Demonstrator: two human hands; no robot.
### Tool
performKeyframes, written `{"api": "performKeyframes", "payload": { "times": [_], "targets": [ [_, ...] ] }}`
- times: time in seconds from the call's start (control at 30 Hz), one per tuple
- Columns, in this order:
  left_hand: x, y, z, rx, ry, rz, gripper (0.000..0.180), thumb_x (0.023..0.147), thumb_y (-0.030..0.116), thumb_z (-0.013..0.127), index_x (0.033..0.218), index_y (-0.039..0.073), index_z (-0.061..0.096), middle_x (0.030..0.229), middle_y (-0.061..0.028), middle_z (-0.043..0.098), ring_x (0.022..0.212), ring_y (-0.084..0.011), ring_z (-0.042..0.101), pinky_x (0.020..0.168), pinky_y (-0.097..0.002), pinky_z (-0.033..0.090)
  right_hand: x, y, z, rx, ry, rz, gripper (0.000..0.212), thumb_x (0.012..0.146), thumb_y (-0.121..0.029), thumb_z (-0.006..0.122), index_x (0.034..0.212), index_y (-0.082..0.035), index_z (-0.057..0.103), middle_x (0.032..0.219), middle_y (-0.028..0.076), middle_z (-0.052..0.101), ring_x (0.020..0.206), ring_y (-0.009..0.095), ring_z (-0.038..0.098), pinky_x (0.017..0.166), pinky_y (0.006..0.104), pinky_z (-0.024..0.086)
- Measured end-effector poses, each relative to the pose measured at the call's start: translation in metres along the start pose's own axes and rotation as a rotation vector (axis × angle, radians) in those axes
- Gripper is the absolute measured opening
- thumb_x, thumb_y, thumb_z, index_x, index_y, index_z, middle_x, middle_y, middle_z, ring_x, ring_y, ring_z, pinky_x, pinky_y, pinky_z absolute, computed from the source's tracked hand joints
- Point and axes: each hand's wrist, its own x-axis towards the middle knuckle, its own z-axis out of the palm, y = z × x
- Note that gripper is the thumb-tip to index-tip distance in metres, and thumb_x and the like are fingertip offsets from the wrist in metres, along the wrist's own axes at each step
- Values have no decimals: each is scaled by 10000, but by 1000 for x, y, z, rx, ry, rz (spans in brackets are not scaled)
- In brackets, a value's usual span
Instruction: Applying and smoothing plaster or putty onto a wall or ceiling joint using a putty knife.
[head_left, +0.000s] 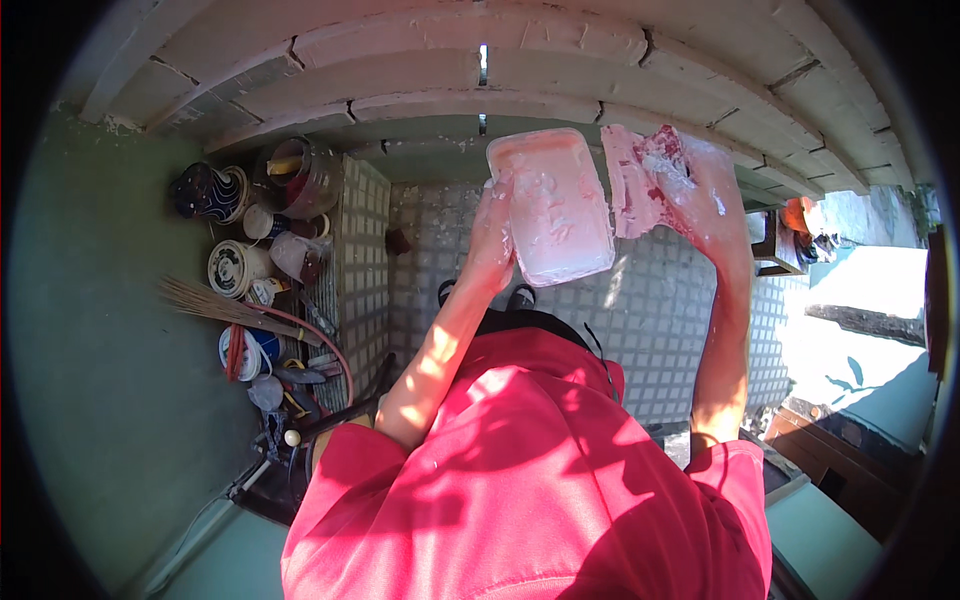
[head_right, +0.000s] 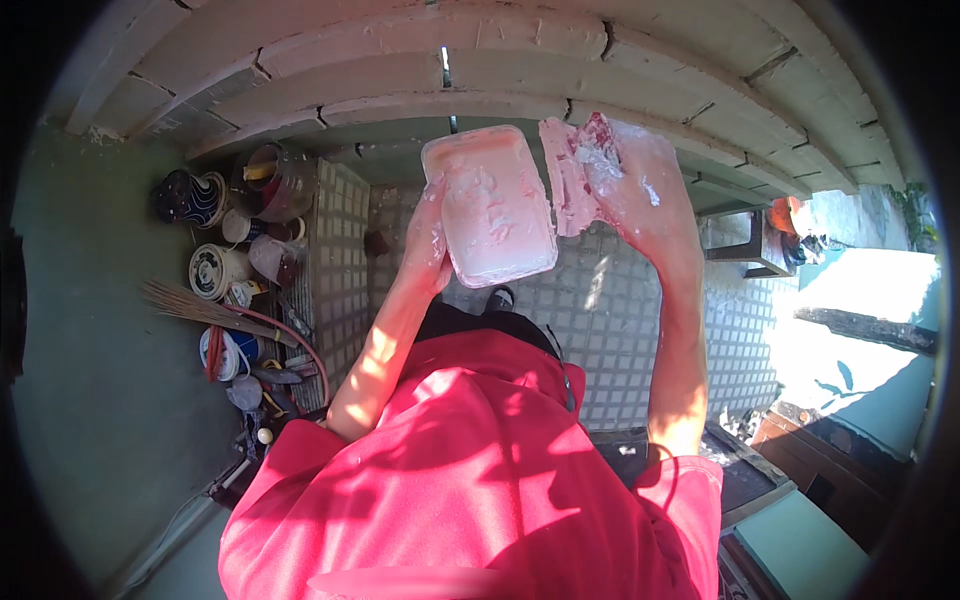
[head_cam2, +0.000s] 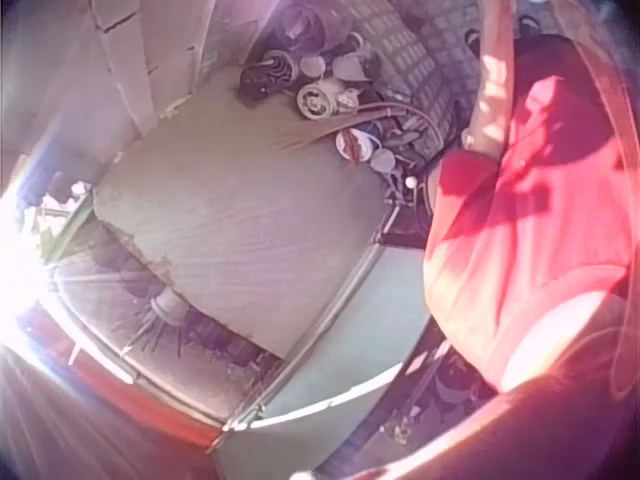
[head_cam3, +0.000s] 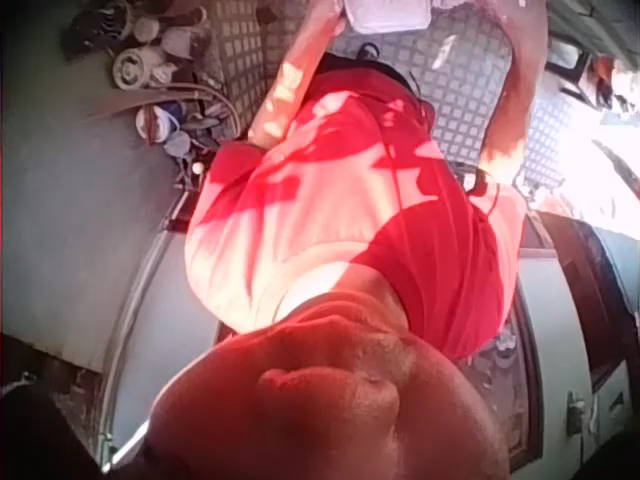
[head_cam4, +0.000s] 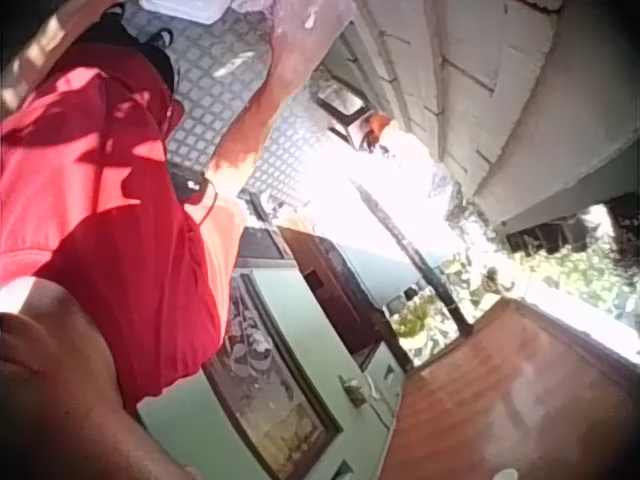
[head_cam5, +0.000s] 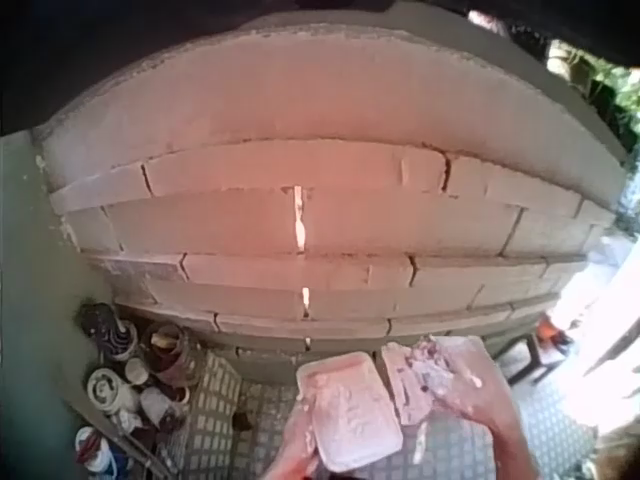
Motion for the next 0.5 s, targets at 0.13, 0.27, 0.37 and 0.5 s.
{"api": "performKeyframes", "payload": {
  "times": [0.13,0.27,0.37,0.5],
  "targets": [
    [2,-14,6,13,-2,3,594,963,470,437,1337,11,378,1246,-150,529,1110,-233,565,936,-375,488,4,12,-12,-23,-26,-46,327,812,-264,557,897,51,581,851,241,594,841,415,546,749,447,415],
    [1,-26,15,29,48,38,581,965,461,438,1335,17,376,1250,-140,522,1112,-225,558,932,-373,488,-5,24,5,-24,-142,-75,322,767,-246,535,899,46,565,910,273,565,898,458,494,782,493,389],
    [-1,-31,21,49,46,45,573,969,455,434,1339,22,369,1253,-136,517,1115,-219,555,929,-369,489,-13,25,8,-24,-139,-16,299,760,-220,522,900,42,563,939,263,570,930,457,486,812,496,389],
    [0,-39,30,48,55,71,514,969,433,465,1265,15,410,1175,-108,533,1079,-176,540,915,-337,456,-21,11,0,-133,-128,21,249,755,-173,497,859,47,549,918,246,577,915,447,496,810,499,397]
  ]
}}
